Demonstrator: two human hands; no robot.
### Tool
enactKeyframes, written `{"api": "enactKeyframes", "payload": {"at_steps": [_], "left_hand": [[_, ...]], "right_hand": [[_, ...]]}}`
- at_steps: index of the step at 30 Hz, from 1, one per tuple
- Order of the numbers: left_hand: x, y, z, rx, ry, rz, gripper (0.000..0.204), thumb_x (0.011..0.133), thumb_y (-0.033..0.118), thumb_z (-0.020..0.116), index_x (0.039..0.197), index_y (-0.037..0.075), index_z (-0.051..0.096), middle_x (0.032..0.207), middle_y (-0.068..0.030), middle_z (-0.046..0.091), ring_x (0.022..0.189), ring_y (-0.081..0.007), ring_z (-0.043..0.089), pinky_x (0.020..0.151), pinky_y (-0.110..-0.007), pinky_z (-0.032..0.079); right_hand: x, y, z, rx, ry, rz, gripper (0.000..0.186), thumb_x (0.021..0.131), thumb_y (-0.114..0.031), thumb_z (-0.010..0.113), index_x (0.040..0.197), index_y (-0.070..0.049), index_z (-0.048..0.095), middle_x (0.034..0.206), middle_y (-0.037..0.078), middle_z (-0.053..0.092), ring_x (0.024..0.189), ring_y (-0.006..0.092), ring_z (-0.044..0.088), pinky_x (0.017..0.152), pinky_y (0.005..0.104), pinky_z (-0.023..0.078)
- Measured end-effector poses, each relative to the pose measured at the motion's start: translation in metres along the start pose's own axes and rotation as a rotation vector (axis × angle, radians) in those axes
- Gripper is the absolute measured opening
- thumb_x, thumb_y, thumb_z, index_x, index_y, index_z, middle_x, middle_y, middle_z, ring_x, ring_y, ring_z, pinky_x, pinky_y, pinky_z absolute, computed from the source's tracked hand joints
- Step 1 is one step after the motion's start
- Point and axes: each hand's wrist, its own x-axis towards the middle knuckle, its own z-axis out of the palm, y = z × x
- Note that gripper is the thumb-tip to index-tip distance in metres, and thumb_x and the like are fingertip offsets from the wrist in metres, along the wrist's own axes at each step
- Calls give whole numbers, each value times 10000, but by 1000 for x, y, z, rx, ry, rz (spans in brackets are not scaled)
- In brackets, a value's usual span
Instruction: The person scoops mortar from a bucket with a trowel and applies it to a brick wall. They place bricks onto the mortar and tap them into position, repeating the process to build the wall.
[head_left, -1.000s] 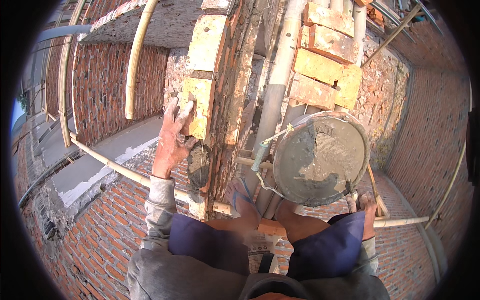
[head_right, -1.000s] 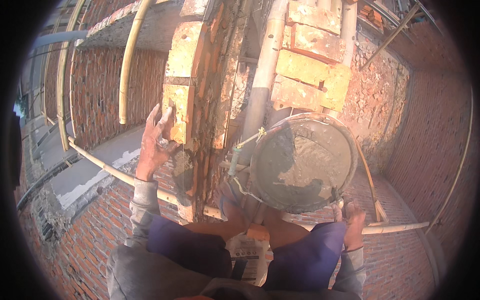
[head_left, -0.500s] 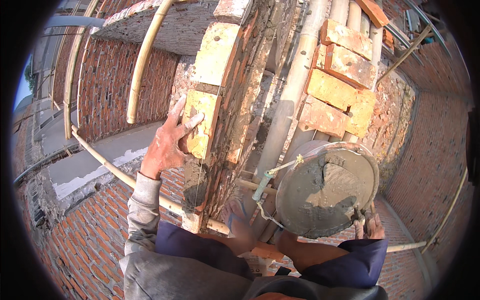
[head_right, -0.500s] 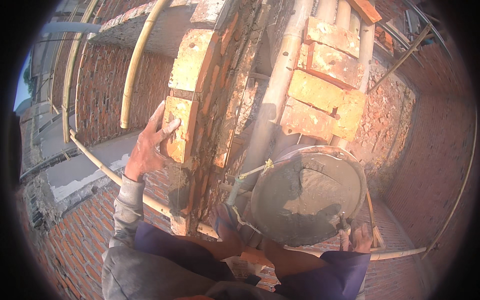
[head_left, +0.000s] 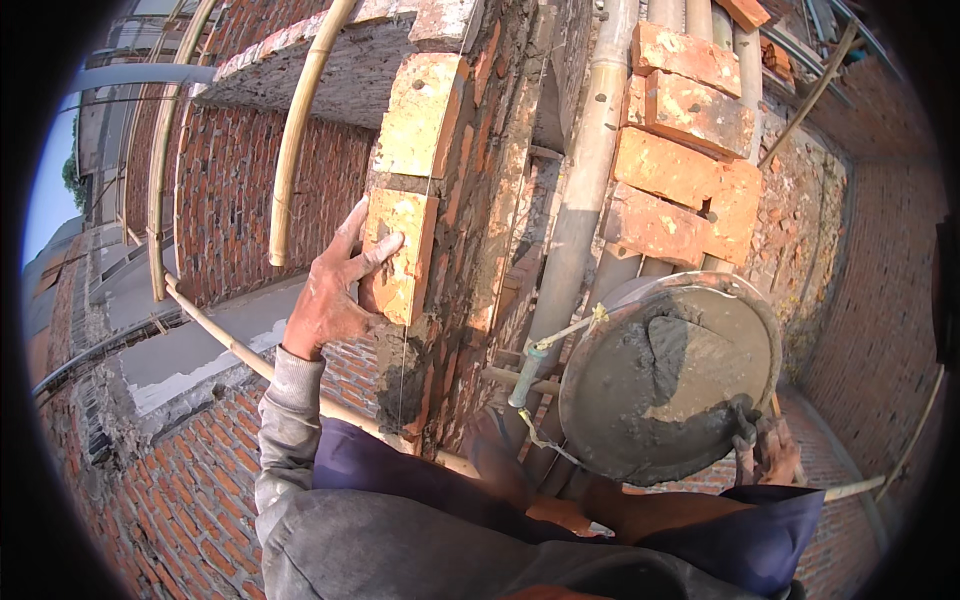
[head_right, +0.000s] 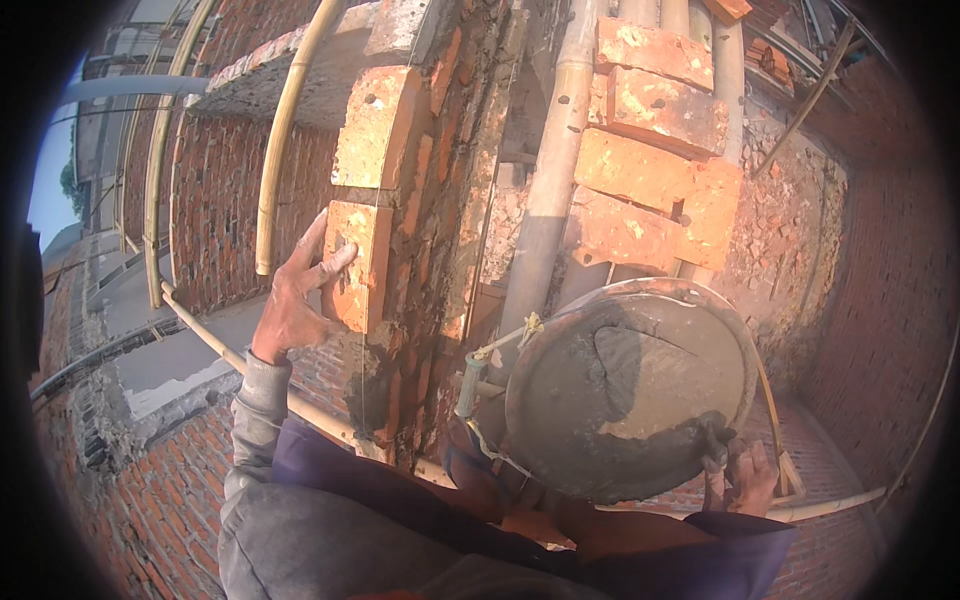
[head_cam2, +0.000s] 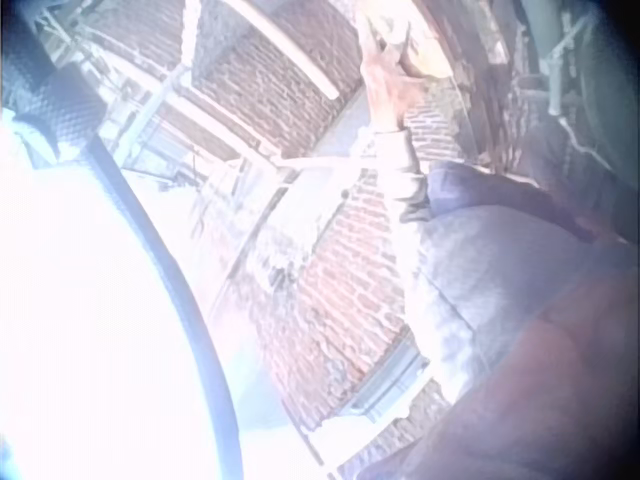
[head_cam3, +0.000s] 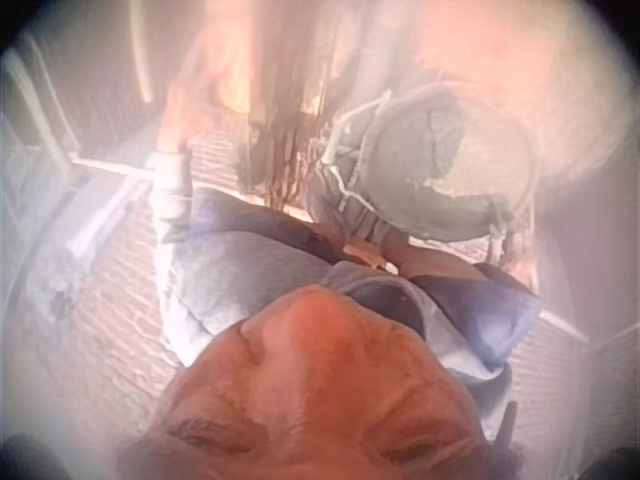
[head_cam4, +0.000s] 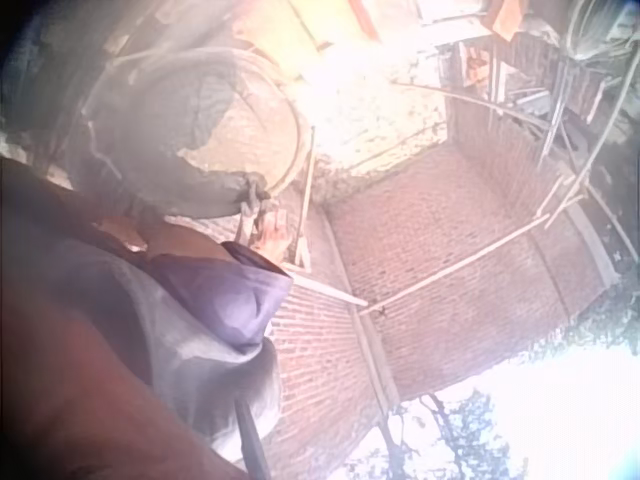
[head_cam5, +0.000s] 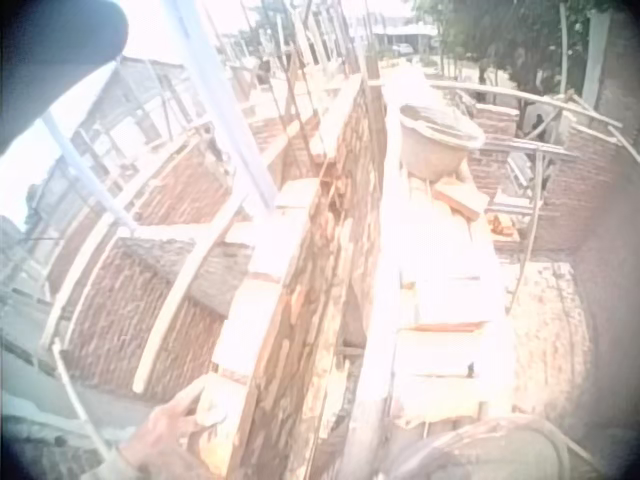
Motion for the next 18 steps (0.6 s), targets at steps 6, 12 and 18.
{"api": "enactKeyframes", "payload": {"at_steps": [6,12,18], "left_hand": [[2,4,-2,-13,13,5,999,529,-46,875,1459,263,679,1693,-269,340,1484,-469,471,1157,-472,487],[5,3,-2,-37,33,36,974,534,-33,888,1444,255,692,1677,-277,368,1440,-465,525,1128,-462,510],[5,-2,-6,95,-1,40,973,541,69,955,1453,274,682,1676,-262,381,1450,-444,519,1143,-470,498]], "right_hand": [[7,-25,-7,-296,8,-210,349,909,-129,783,1216,2,681,1122,227,661,964,400,704,815,459,543],[10,-42,2,-169,143,-246,276,887,-78,776,1128,15,680,1047,208,660,887,426,643,758,456,485],[7,-26,-8,-235,53,-145,256,886,-69,800,1093,11,672,1058,178,655,917,362,655,801,444,491]]}}
